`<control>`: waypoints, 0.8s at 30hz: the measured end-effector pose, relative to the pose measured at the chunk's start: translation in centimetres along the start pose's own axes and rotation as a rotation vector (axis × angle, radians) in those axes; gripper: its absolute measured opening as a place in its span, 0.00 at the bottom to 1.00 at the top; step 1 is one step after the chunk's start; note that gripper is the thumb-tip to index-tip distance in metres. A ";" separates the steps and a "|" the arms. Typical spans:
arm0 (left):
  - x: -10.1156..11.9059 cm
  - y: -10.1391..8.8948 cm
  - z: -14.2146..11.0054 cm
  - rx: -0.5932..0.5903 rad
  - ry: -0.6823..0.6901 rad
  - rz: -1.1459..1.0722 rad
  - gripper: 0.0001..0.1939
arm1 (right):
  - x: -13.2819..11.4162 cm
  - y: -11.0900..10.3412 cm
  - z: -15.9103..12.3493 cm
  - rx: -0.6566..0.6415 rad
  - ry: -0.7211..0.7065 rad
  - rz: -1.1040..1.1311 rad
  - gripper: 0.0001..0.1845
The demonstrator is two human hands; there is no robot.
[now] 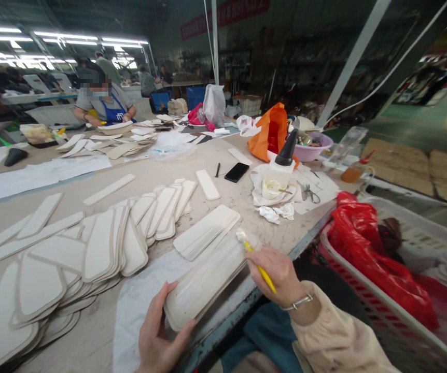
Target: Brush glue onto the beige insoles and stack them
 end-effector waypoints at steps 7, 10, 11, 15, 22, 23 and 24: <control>-0.2 0.0 0.0 0.024 0.014 0.021 0.42 | -1.9 0.5 -0.3 0.020 -0.070 0.189 0.15; -0.2 0.0 0.1 0.024 0.023 0.021 0.41 | 0.3 -0.6 -0.2 0.111 0.005 0.098 0.17; -0.1 -0.1 0.1 0.024 0.028 0.023 0.41 | 0.5 -0.4 -0.2 0.097 0.009 0.065 0.17; 0.3 -0.3 0.2 0.043 0.058 0.020 0.41 | -2.9 2.0 -0.5 -0.084 -0.120 0.118 0.11; 0.2 -0.2 0.2 0.063 0.003 -0.032 0.40 | -1.2 -2.2 -0.4 0.143 -0.034 0.121 0.16; 0.1 -0.3 0.2 0.078 -0.009 -0.043 0.40 | -0.5 -2.8 -0.5 0.156 -0.015 0.069 0.17; 0.0 -0.5 0.2 0.097 -0.023 -0.054 0.39 | -0.1 -3.0 -0.6 0.143 -0.006 0.023 0.17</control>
Point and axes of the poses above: each hand's wrist, its own z-axis towards the middle knuckle, its own y-axis out of the palm, x = y × z, the point moved 9 cm from there along z, towards the middle knuckle, and after that the axes turned 5 degrees about x, right-handed, at the moved point
